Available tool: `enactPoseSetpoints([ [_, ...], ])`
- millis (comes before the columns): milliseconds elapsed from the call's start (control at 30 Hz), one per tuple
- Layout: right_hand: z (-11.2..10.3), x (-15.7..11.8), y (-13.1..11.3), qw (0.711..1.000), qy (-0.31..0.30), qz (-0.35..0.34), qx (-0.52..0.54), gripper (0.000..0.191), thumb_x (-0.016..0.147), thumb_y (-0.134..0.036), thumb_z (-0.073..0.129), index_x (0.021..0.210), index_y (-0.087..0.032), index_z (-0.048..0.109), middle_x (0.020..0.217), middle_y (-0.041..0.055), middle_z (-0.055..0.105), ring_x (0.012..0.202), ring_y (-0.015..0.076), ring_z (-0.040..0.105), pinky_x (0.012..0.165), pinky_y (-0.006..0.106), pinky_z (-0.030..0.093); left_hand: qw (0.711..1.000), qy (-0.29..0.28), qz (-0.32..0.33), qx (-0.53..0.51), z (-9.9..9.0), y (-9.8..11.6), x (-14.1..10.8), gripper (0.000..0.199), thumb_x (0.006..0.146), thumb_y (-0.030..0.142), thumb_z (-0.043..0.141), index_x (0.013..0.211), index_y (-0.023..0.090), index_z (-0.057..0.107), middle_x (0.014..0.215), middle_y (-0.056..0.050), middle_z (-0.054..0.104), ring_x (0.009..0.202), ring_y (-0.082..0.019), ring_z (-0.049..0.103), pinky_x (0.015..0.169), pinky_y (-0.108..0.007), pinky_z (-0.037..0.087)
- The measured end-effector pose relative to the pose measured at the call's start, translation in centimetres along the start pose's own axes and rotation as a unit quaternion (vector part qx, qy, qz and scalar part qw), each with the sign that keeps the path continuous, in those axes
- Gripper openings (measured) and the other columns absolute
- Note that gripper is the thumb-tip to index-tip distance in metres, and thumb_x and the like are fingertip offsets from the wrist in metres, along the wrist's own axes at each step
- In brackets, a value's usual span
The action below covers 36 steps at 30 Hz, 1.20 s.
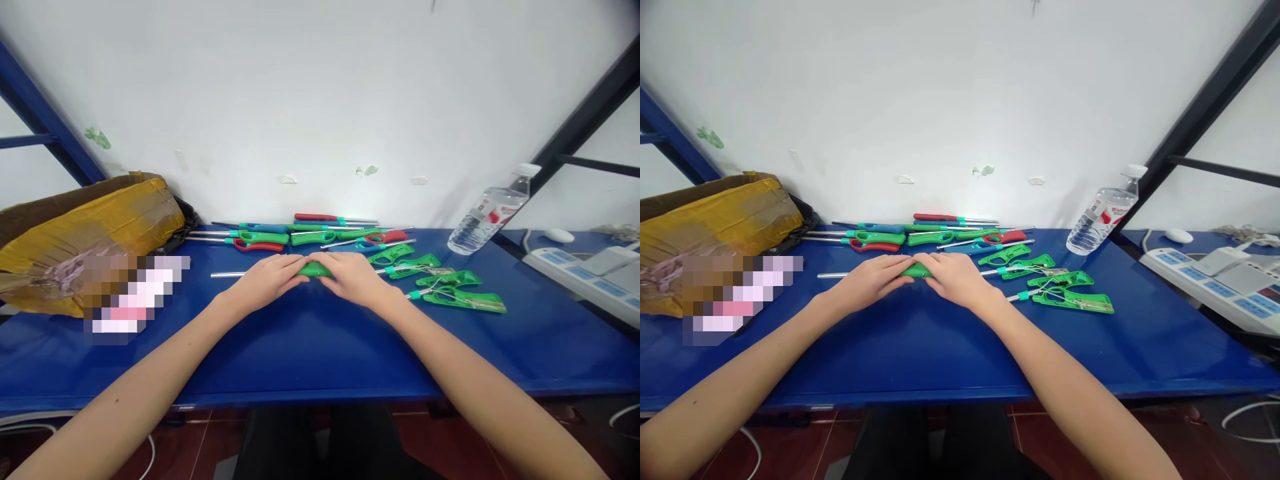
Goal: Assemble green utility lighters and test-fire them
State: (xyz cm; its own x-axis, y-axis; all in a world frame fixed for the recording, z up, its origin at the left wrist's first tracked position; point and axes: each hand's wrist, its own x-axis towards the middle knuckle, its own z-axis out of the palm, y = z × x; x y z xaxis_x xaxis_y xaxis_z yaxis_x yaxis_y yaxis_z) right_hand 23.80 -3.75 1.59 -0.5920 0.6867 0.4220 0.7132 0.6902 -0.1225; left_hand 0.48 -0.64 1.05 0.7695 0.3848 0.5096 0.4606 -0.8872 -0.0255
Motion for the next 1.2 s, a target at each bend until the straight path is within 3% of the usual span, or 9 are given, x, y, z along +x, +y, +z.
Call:
enactPoseSetpoints([
  [133,0.3,0.0,0.5,0.997,0.028,0.049,0.059,0.043,0.096,-0.027,0.047,0.139,-0.024,0.047,0.124,0.0135,0.066,0.103,0.0304,0.065,0.086,0.044,0.050,0.995,0.093,-0.007,0.020,-0.5,-0.2,0.3,0.032,0.098,0.034,0.053,0.125,0.019,0.060,0.118,-0.014,0.067,0.112,-0.026,0.062,0.098,-0.044,0.051],
  [233,0.8,0.3,0.6,0.968,0.043,0.103,0.223,0.044,0.095,-0.025,0.047,0.139,-0.025,0.046,0.115,0.0112,0.066,0.092,0.0260,0.066,0.080,0.043,0.053,0.981,0.187,-0.042,0.040,-0.8,0.0,0.6,0.026,0.095,0.027,0.056,0.120,0.019,0.062,0.126,-0.014,0.063,0.124,-0.027,0.055,0.106,-0.047,0.046],
  [300,0.9,0.6,0.5,0.906,0.030,0.170,0.386,0.048,0.090,-0.024,0.052,0.138,-0.027,0.045,0.093,0.0046,0.064,0.076,0.0207,0.064,0.064,0.035,0.054,0.968,0.233,-0.087,0.031,-0.8,0.4,0.7,0.021,0.094,0.026,0.056,0.112,0.020,0.064,0.124,-0.012,0.064,0.123,-0.026,0.056,0.106,-0.046,0.046],
  [367,0.5,0.8,0.0,0.810,0.009,0.222,0.542,0.054,0.083,-0.021,0.060,0.134,-0.030,0.046,0.082,-0.0015,0.056,0.066,0.0157,0.059,0.049,0.026,0.049,0.955,0.255,-0.154,-0.009,-0.6,0.9,0.9,0.017,0.095,0.030,0.054,0.102,0.020,0.066,0.114,-0.010,0.068,0.111,-0.024,0.062,0.100,-0.043,0.050],
  [500,-0.8,0.9,-1.0,0.658,-0.047,0.251,0.709,0.043,0.079,-0.020,0.065,0.121,-0.030,0.056,0.080,-0.0043,0.051,0.051,0.0061,0.044,0.036,0.016,0.028,0.896,0.223,-0.310,-0.225,0.0,1.0,1.5,0.034,0.096,0.045,0.049,0.105,0.016,0.064,0.099,-0.008,0.071,0.087,-0.020,0.068,0.082,-0.037,0.056],
  [667,-1.1,0.7,-2.0,0.568,-0.138,0.282,0.761,0.020,0.090,-0.033,0.060,0.108,-0.024,0.057,0.073,-0.0057,0.050,0.039,0.0012,0.027,0.032,0.012,0.021,0.752,0.198,-0.376,-0.504,0.4,1.0,2.1,0.049,0.087,0.059,0.058,0.101,0.012,0.063,0.098,-0.010,0.069,0.081,-0.018,0.068,0.070,-0.029,0.055],
  [867,-0.4,0.8,-2.4,0.571,-0.144,0.305,0.749,0.022,0.095,-0.045,0.054,0.096,-0.023,0.050,0.064,-0.0090,0.042,0.038,0.0011,0.023,0.031,0.009,0.020,0.609,0.106,-0.408,-0.672,1.1,2.8,2.1,0.045,0.083,0.057,0.066,0.088,0.013,0.061,0.085,-0.005,0.066,0.081,-0.017,0.065,0.073,-0.029,0.053],
  [1000,-0.2,0.9,-2.7,0.593,-0.146,0.310,0.728,0.027,0.094,-0.049,0.056,0.091,-0.023,0.047,0.065,-0.0090,0.042,0.038,0.0009,0.024,0.032,0.010,0.022,0.571,0.070,-0.398,-0.715,1.2,3.7,2.2,0.046,0.080,0.058,0.070,0.077,0.015,0.053,0.076,-0.001,0.061,0.074,-0.017,0.064,0.076,-0.031,0.052],
  [1200,-0.3,1.0,-3.2,0.609,-0.134,0.324,0.712,0.025,0.096,-0.048,0.052,0.091,-0.023,0.046,0.065,-0.0092,0.040,0.038,0.0014,0.023,0.031,0.010,0.021,0.555,0.066,-0.403,-0.724,0.9,3.9,2.3,0.046,0.080,0.057,0.070,0.076,0.016,0.051,0.076,-0.002,0.062,0.074,-0.017,0.064,0.076,-0.031,0.052],
])
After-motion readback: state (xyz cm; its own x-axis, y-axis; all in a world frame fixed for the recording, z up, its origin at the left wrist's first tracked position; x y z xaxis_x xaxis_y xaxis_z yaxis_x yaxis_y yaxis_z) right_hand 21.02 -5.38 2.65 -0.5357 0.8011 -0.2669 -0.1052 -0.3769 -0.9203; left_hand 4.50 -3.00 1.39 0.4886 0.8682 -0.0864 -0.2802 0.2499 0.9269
